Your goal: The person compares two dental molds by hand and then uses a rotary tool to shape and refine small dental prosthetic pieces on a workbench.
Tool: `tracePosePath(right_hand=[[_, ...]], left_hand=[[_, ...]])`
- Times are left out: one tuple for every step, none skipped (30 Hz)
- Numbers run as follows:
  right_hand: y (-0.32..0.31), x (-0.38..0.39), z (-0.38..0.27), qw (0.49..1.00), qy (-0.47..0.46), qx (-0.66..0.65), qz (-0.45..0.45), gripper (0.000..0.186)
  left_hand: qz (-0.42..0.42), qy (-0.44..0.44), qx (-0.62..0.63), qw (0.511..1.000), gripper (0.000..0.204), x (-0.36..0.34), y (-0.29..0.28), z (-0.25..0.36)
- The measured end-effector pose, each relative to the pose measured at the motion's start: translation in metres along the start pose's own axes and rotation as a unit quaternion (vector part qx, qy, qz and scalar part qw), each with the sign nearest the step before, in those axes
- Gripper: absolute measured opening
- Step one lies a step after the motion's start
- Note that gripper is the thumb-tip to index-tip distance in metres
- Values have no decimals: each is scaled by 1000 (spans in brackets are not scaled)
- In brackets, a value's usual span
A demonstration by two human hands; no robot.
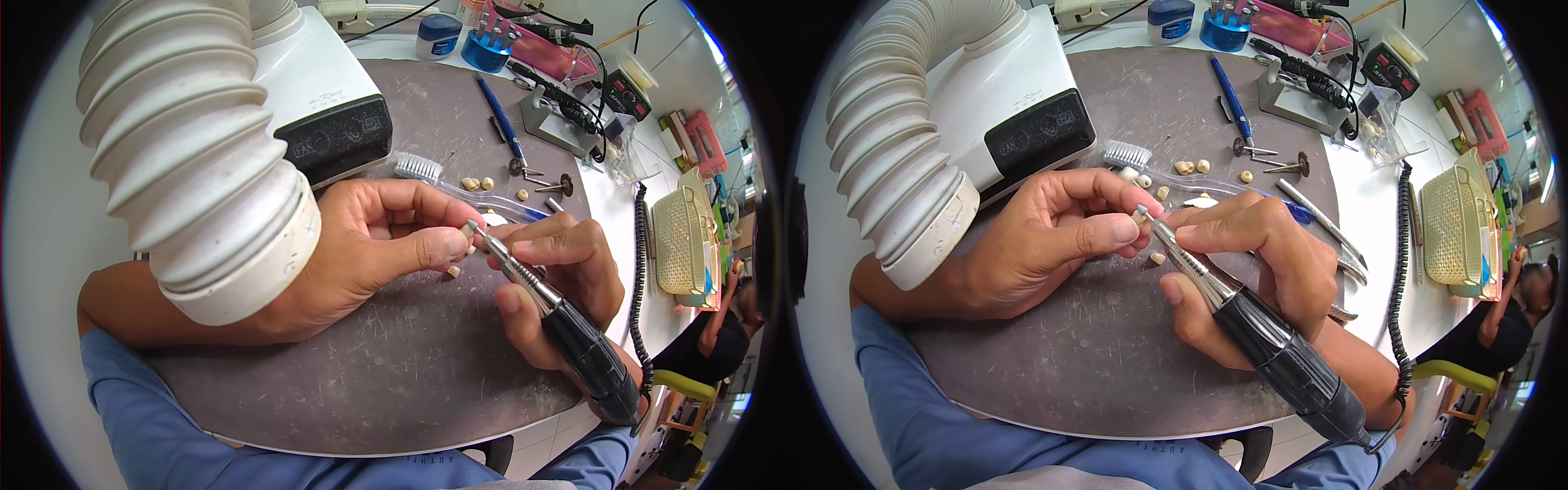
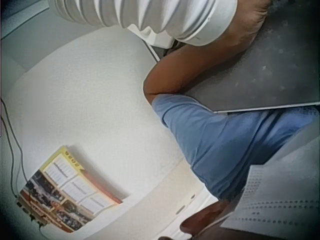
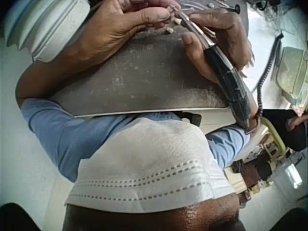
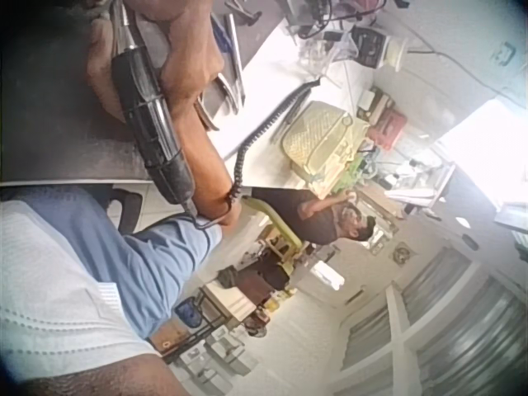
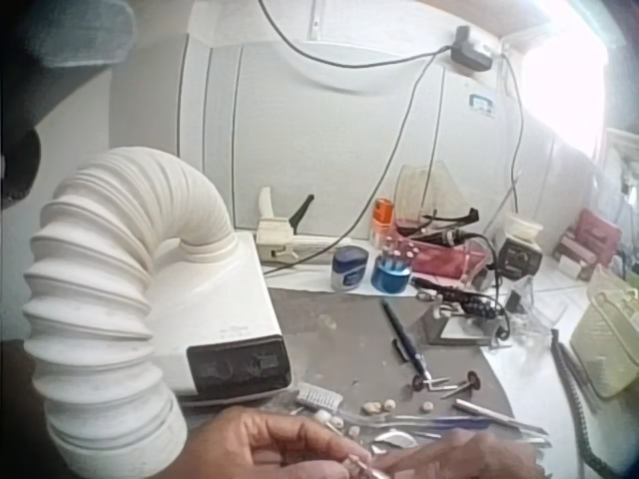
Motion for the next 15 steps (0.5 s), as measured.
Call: tracePosePath(right_hand=[[0, 0, 0, 1000, 0, 0, 0, 29], [0, 0, 0, 1000, -2, -2, 0, 29], [1, -1, 0, 1000, -5, -4, -1, 29], [2, -1, 1, 1000, -5, -3, 0, 29], [-3, -2, 1, 999, -20, -14, 38, 29], [-10, -3, -1, 996, -35, -25, 77, 30], [-11, -3, -2, 996, -34, -25, 77, 30], [-6, -2, -1, 999, -20, -16, 36, 29], [1, 0, 1, 1000, -6, -6, -6, 30], [1, 0, 0, 1000, -8, -6, -5, 30], [0, -1, -1, 1000, -10, -5, -3, 29], [0, -1, -1, 1000, -12, -4, -1, 29], [0, -2, -2, 1000, -12, -5, -2, 29], [2, -3, -4, 1000, -22, -7, -13, 29], [5, -4, -7, 999, -32, -9, -24, 29]], left_hand=[[1, 1, 0, 1000, 25, 0, 0, 0], [3, 2, 0, 1000, 25, 0, 0, 0], [3, 2, 0, 1000, 25, 0, -1, 0], [-6, -3, 10, 1000, 25, 0, 0, -1], [-16, -9, 19, 1000, 25, 0, 2, -2], [-17, -9, 19, 1000, 25, 0, 2, -2], [-18, -4, 19, 1000, 25, -1, 2, -2], [-19, 2, 19, 1000, 25, -2, 1, -3], [-20, 1, 19, 1000, 25, -4, -2, -8], [-24, 12, 32, 999, 25, -4, -4, -9], [-26, 19, 38, 999, 25, -4, -6, -10], [-28, 25, 43, 998, 25, -4, -7, -10], [-34, 29, 43, 998, 25, -4, -7, -9], [-37, 31, 42, 998, 25, -2, -6, -8], [-39, 33, 42, 998, 25, -1, -5, -6]])
Point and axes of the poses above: each hand's wrist, its own x-axis away from the middle knuckle, its own y-axis out of the palm, z = x × y, the point moved 10 cm from there along -x, towards the middle knuckle, and after that the axes turned 13 degrees about z, right-handed, at the moved point
